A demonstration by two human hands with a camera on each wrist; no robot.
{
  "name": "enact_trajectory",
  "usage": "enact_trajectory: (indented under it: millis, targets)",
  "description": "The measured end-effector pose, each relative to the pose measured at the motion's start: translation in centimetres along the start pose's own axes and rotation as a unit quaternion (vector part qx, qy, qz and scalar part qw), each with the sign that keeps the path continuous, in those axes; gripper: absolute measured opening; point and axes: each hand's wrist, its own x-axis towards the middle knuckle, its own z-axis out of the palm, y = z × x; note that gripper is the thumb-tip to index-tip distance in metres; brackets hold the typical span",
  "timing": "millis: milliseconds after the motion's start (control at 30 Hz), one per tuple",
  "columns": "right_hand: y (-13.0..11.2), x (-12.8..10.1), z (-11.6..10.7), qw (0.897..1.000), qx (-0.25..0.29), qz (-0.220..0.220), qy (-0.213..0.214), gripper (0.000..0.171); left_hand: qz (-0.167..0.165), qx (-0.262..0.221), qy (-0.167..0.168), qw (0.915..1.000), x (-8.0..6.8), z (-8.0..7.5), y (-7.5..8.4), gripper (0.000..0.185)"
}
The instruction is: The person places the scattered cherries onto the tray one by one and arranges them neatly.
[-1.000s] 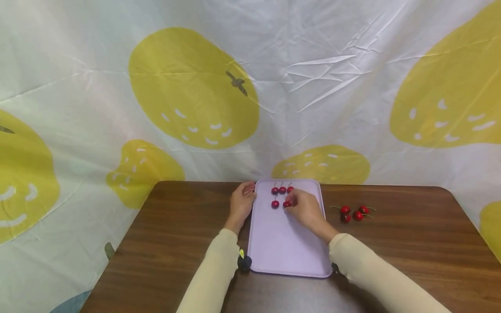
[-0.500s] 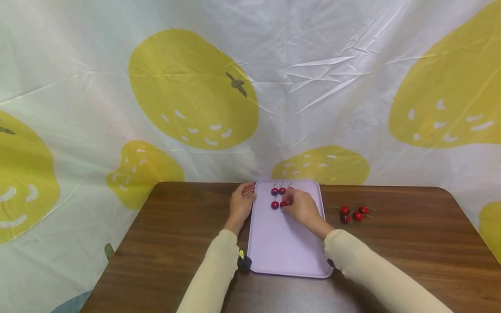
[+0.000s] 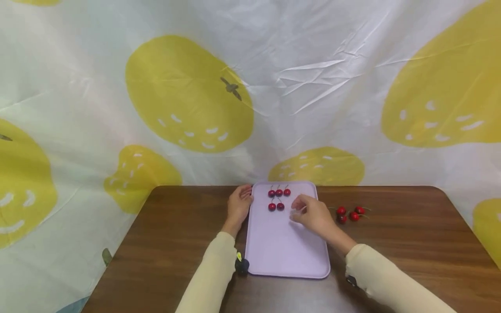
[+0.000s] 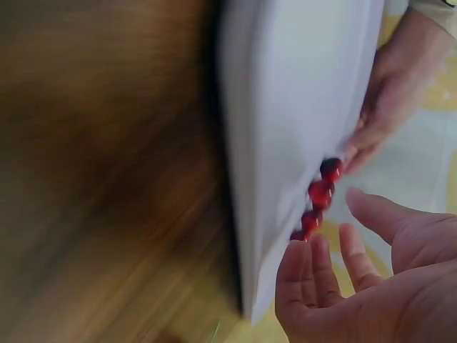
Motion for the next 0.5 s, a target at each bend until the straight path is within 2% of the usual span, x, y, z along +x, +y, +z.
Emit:
enact_trajectory:
  millis: [100, 233, 367, 500]
  targets:
    - [0.9, -1.6, -1.7, 1.000, -0.010, 0.000, 0.009, 0.019, -0.003, 0.004, 0.000, 1.0000, 0.1, -0.4, -0.3, 0.035]
    - [2.6, -3.1, -4.3, 0.999, -0.018, -0.006, 0.026, 0.024, 0.003, 0.002, 0.004, 1.0000, 0.4, -0.9, -0.6, 0.034]
    - [4.6, -4.2, -6.4, 0.999, 0.022, 0.029, 0.022, 0.030, 0.009, -0.008, 0.007, 0.9999, 0.7, -1.2, -0.6, 0.034]
    - [6.1, -5.0, -7.1, 0.997, 0.044, 0.057, 0.026, 0.032, 0.007, -0.005, 0.006, 0.9999, 0.9, -1.5, -0.7, 0.034]
